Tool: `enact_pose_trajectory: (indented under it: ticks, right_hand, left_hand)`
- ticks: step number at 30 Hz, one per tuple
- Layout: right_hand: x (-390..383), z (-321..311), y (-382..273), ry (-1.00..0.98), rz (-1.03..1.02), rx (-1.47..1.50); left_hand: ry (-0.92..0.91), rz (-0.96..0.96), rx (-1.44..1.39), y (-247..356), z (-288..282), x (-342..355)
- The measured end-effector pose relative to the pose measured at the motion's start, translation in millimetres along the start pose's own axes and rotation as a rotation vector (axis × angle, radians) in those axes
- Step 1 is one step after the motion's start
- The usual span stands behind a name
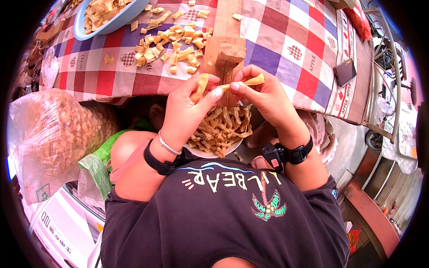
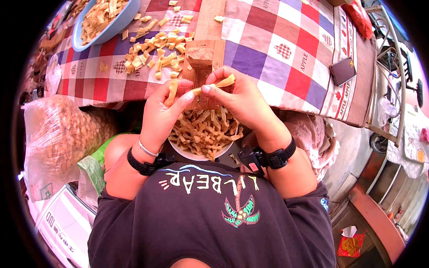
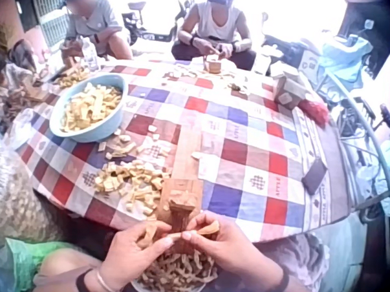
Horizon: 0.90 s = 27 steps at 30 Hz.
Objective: The person ties strips of dough into knots by hand and places them into a bowl.
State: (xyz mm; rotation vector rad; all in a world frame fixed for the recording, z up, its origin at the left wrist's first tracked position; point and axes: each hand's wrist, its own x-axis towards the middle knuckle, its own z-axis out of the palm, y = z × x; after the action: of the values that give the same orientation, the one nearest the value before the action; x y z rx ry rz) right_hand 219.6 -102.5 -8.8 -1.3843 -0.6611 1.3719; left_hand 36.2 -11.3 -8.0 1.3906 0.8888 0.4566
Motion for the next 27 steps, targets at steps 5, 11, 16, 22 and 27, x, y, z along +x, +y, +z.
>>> enact_pose_trajectory:
  ticks: [5,11,16,22,27]
  right_hand:
    - [4,-3,8,-0.007,0.017,-0.059]
    - [2,-4,1,-0.125,0.058,0.158]
    - [-1,-2,-6,-0.151,0.048,0.113]
    - [-7,-4,-7,-0.316,0.035,-0.186]
    - [-6,-3,2,-0.361,0.003,-0.319]
  left_hand:
    - [0.002,0.006,0.086,-3,-4,4]
    - [0.069,0.052,0.007,-10,-5,4]
    - [0.035,0.032,0.02,-10,-6,2]
    - [0.015,-0.002,0.015,-7,-12,2]
    - [-0.101,0.078,0.012,-4,-9,5]
